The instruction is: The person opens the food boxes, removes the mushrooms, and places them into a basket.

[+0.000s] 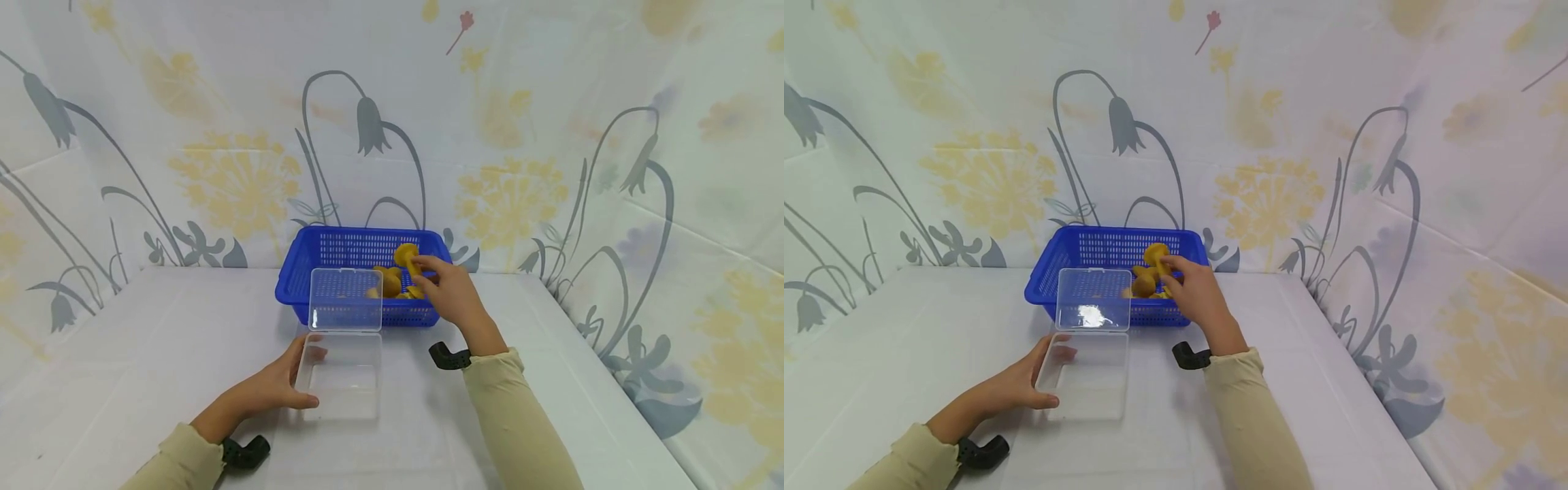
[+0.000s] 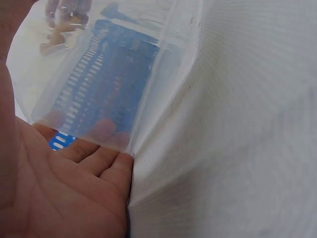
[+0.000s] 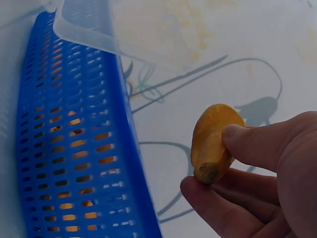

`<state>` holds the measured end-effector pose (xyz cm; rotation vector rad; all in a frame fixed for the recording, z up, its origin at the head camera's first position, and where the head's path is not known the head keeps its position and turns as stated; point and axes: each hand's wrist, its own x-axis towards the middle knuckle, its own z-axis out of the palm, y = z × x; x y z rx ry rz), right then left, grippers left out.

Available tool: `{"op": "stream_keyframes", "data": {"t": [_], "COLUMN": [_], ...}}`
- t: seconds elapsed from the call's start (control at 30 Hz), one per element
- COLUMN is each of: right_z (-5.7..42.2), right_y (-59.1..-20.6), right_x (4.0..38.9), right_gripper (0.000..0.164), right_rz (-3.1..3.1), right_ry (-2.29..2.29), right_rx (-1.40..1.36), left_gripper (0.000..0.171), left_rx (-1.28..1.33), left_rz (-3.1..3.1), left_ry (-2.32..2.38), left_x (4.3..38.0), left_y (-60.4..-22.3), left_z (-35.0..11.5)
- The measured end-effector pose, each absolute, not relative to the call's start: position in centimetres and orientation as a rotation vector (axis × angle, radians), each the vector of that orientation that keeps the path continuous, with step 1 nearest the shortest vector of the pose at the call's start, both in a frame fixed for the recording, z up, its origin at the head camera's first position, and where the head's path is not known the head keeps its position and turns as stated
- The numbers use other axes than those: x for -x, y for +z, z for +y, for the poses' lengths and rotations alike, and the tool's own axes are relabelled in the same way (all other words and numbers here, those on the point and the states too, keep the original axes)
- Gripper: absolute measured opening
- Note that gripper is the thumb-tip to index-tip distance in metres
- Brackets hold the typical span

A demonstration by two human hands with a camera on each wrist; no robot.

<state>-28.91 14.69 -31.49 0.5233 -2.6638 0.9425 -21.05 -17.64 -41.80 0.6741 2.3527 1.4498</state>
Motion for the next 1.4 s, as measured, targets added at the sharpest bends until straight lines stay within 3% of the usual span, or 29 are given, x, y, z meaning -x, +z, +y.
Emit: {"op": "stream_keyframes", "data": {"t": [0.57,0.83,1.4], "right_z": [14.2,14.0,14.2], "right_y": [-35.7,-36.1,-35.1], "right_x": [31.0,30.9,31.2], "right_gripper": [0.022,0.013,0.015], "right_rz": [-2.647,-2.605,-2.708], "right_ry": [0.669,0.625,0.607], "right_rx": [-0.402,-0.359,-0.307], "left_gripper": [0.11,0.107,0.106], "left_rx": [-0.573,-0.595,-0.632], "left_rz": [2.35,2.357,2.338], "left_ry": [1.439,1.415,1.45], "left_x": [20.5,20.9,21.2], "left_y": [-42.5,-42.4,-42.3], "left_z": [-17.6,-17.7,-17.8]}}
